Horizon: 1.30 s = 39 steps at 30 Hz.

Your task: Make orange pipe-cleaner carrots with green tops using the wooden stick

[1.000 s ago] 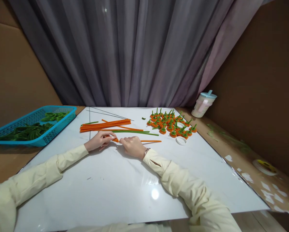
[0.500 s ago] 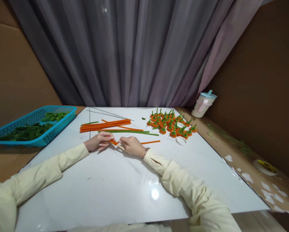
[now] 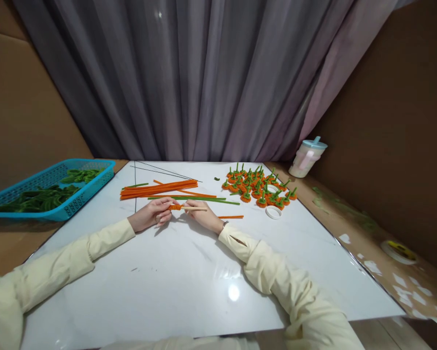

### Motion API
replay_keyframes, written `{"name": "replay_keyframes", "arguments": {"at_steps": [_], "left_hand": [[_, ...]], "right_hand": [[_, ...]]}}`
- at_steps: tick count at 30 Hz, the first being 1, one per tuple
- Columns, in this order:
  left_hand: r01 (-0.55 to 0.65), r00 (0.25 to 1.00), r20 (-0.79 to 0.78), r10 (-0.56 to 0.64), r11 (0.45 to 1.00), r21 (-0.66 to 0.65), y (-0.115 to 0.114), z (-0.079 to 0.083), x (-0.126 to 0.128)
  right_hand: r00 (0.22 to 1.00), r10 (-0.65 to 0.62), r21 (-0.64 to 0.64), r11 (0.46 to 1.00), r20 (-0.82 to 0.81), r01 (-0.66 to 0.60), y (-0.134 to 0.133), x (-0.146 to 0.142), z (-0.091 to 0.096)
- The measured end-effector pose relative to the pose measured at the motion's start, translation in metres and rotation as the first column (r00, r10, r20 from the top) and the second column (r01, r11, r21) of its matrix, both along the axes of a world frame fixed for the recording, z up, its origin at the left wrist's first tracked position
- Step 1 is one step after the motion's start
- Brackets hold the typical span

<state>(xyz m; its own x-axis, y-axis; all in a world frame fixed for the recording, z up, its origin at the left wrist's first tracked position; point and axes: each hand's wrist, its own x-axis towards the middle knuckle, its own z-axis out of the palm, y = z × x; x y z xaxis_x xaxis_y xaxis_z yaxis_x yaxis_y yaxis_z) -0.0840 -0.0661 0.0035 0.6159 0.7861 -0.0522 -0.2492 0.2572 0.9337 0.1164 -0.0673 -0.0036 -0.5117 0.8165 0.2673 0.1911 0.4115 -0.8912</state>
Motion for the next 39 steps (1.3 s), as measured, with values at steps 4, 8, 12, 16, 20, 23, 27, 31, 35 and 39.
{"name": "replay_keyframes", "arguments": {"at_steps": [4,8,12,16,20,23,27,31,35,39], "left_hand": [[-0.016,0.999,-0.050,0.021,0.994,0.109,-0.007,0.000,0.006],[-0.058,0.991,-0.107,0.078,0.981,0.187,-0.011,-0.002,0.009],[-0.113,0.981,-0.125,0.150,0.958,0.264,-0.013,-0.004,0.010],[-0.197,0.951,-0.147,0.271,0.902,0.384,-0.013,-0.002,0.012],[-0.219,0.895,-0.237,0.379,0.833,0.508,-0.013,-0.003,0.013],[-0.205,0.840,-0.300,0.452,0.777,0.595,-0.014,-0.005,0.013],[-0.178,0.793,-0.328,0.514,0.710,0.681,-0.015,-0.007,0.012],[-0.143,0.736,-0.329,0.592,0.610,0.780,-0.018,-0.005,0.013],[-0.129,0.643,-0.291,0.709,0.475,0.870,-0.018,-0.004,0.013],[-0.101,0.617,-0.297,0.729,0.447,0.889,-0.015,-0.006,0.012]], "right_hand": [[1.000,-0.019,-0.085,0.996,-0.018,0.017,0.001,0.000,0.000],[1.000,0.025,-0.099,0.995,-0.018,-0.026,0.002,0.002,0.000],[0.997,0.072,-0.112,0.991,-0.005,-0.072,0.006,0.002,-0.003],[0.994,0.103,-0.100,0.990,0.041,-0.098,0.006,0.001,-0.003],[0.973,0.047,0.065,0.996,0.225,-0.063,0.003,-0.001,0.001],[0.908,-0.071,0.234,0.972,0.412,-0.030,0.001,-0.002,0.001],[0.826,-0.183,0.351,0.936,0.532,-0.018,0.000,-0.003,-0.002],[0.740,-0.255,0.437,0.898,0.622,-0.058,-0.003,-0.003,-0.003],[0.672,-0.285,0.478,0.871,0.683,-0.117,-0.008,-0.002,0.000],[0.603,-0.306,0.517,0.830,0.737,-0.210,-0.011,-0.001,0.002]]}}
